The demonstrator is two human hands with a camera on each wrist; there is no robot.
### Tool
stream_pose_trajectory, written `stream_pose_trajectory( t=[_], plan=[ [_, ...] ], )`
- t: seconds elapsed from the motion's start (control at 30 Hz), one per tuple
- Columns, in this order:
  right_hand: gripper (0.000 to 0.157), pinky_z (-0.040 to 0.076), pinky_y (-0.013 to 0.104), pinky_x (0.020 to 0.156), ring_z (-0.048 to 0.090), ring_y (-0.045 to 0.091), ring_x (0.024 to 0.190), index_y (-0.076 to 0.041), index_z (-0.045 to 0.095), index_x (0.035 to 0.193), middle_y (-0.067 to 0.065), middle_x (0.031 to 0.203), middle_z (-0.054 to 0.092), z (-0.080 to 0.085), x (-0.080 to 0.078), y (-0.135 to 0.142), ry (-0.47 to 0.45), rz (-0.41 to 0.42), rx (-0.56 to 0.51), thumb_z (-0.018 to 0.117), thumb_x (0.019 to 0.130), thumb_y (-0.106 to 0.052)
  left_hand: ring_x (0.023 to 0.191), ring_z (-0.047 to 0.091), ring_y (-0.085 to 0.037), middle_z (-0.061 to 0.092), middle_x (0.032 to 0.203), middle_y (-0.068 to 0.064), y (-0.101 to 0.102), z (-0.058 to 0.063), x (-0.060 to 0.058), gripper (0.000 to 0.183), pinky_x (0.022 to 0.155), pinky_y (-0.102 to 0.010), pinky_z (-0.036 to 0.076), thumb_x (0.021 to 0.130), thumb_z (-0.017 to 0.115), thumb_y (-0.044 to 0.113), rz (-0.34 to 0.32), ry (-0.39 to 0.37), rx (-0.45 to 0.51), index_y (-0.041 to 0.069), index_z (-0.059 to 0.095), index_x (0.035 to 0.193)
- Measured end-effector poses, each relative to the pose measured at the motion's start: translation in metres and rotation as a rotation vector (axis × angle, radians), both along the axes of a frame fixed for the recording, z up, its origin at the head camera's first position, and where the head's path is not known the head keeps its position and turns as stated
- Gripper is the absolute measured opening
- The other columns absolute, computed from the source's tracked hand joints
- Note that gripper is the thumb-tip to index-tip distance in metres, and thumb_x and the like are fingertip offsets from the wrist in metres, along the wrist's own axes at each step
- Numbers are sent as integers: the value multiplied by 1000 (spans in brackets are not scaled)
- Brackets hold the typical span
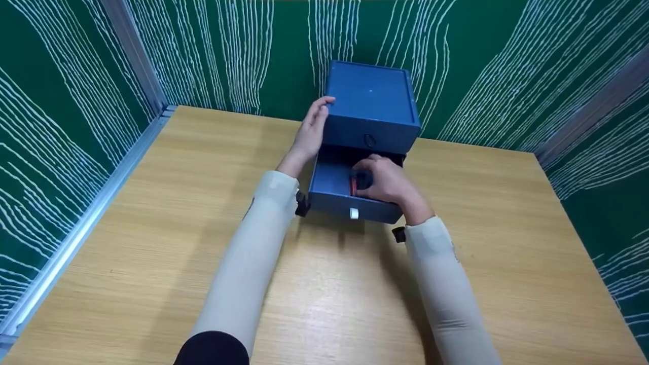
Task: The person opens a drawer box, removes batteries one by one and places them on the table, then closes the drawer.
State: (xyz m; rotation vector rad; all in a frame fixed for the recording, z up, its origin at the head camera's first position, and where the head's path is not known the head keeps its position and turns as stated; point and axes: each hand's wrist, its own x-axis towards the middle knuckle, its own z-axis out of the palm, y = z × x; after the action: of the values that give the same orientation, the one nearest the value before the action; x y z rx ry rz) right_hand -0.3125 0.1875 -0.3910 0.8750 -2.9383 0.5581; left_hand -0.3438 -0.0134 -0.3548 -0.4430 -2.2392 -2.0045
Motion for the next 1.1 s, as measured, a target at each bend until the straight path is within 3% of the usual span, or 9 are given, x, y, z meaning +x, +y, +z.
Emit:
stream_pose_trajectory(
  t=[0.3,0.5,0.73,1.1],
  plan=[
    [51,39,42,87,48,26,95,-16,62,107,6,106,55,0,1,-4,-6,-55,166,72,63,-39,128,25,-9,30,139,5,0,-2,-2,36,105,-32,21,97,22,30,-11,8,10,20,37,128],
    [53,40,43,84,47,27,93,-16,62,107,6,106,56,-2,0,-7,12,-68,203,72,62,-41,127,27,-5,32,137,11,-1,-18,-19,34,105,-32,22,95,23,36,-4,30,13,30,39,125],
    [50,43,47,76,50,30,88,-14,62,105,8,102,57,-3,2,-8,70,-52,241,71,63,-39,129,25,-12,29,140,2,-1,0,1,37,105,-33,22,97,22,29,5,6,-6,19,36,129],
    [48,42,44,80,48,28,88,-13,62,105,8,101,57,-1,1,-9,27,-74,238,71,64,-37,129,26,-9,29,140,5,-1,0,-1,37,105,-33,22,96,21,32,-12,-15,4,22,36,129]
  ],
)
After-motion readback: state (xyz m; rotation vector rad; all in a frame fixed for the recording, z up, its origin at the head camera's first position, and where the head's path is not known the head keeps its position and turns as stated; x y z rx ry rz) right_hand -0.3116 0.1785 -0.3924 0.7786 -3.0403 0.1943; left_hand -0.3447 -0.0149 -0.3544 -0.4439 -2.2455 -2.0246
